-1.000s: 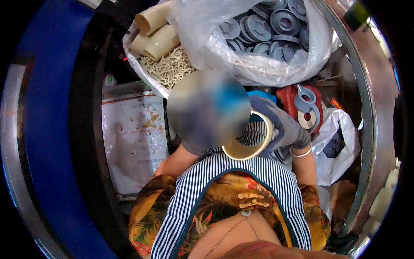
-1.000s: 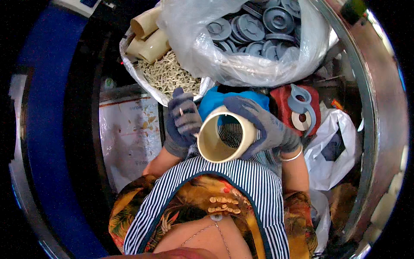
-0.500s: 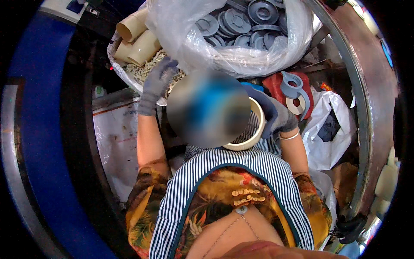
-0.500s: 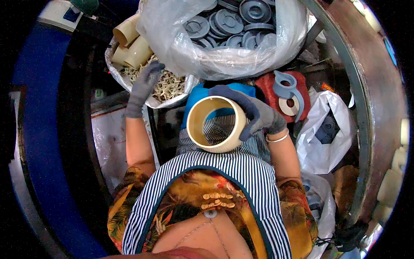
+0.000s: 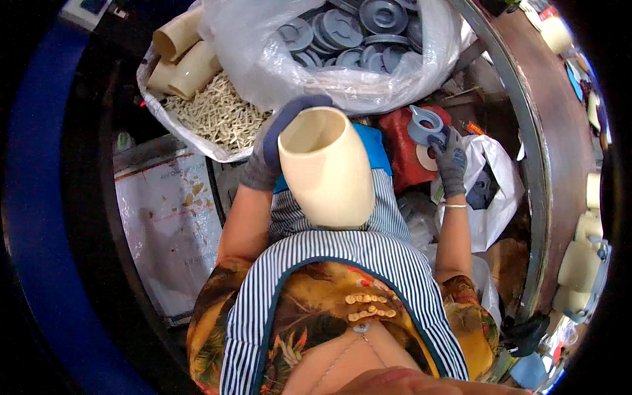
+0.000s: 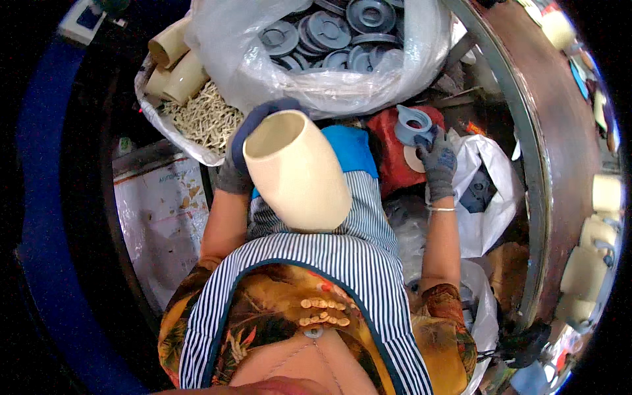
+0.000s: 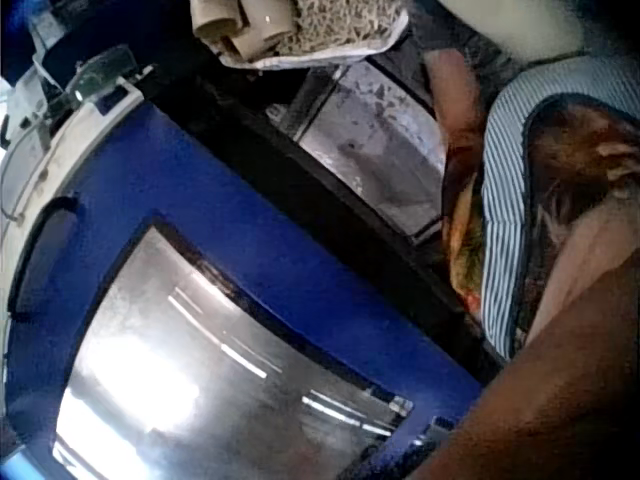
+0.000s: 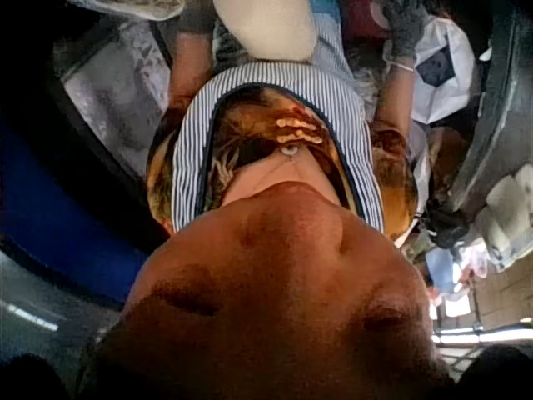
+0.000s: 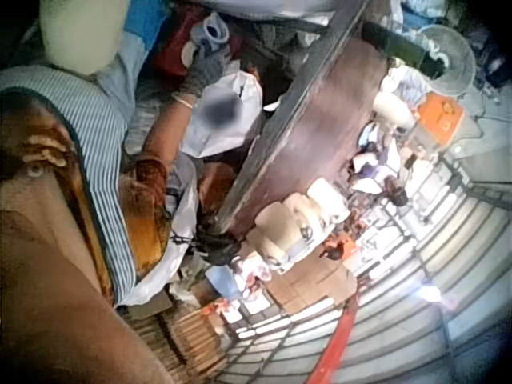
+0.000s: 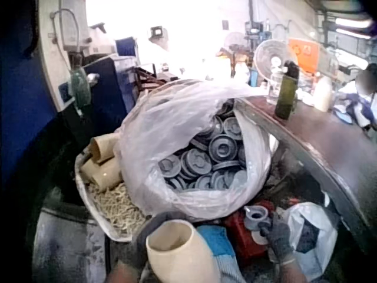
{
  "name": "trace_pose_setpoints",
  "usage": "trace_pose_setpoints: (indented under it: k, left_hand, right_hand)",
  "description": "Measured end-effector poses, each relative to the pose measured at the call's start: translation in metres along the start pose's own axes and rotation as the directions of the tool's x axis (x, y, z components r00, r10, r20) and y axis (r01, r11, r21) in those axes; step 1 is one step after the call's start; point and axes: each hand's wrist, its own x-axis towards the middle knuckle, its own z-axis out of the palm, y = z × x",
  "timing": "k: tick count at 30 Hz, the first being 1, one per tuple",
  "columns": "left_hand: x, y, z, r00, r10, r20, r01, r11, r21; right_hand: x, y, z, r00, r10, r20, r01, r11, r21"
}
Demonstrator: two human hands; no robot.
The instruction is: The person repeatedly picks up beige plastic cups and grey plastic lids from nearby bags. They place a lid onto each cup, press it down to secure the fit, and then set the assembled unit aside. The process is repetitive and involves handling multiple identical items.
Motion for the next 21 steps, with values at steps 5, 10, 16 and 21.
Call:
trace_pose_setpoints:
  k: [5, 10, 16, 21]
  left_hand:
    - [-0.002, -0.051, 0.002, 0.960, 0.055, 0.273, -0.104, 0.981, 0.166]
    - [-0.008, -0.099, 0.023, 0.975, -0.185, 0.122, 0.202, 0.967, -0.152]
    - [0.005, -0.097, 0.035, 0.917, -0.307, 0.254, 0.385, 0.517, -0.764]
    - [0.006, -0.106, 0.046, 0.891, -0.332, 0.309, 0.437, 0.448, -0.780]
  right_hand:
    - [0.017, -0.038, -0.054, 0.985, 0.112, 0.131, -0.163, 0.846, 0.507]
    - [0.030, -0.119, -0.098, 0.850, -0.018, 0.526, -0.488, 0.348, 0.800]
    - [0.041, -0.154, -0.054, 0.638, -0.198, 0.744, -0.684, 0.300, 0.666]
    - [0.036, -0.146, -0.042, 0.638, -0.167, 0.751, -0.702, 0.275, 0.657]
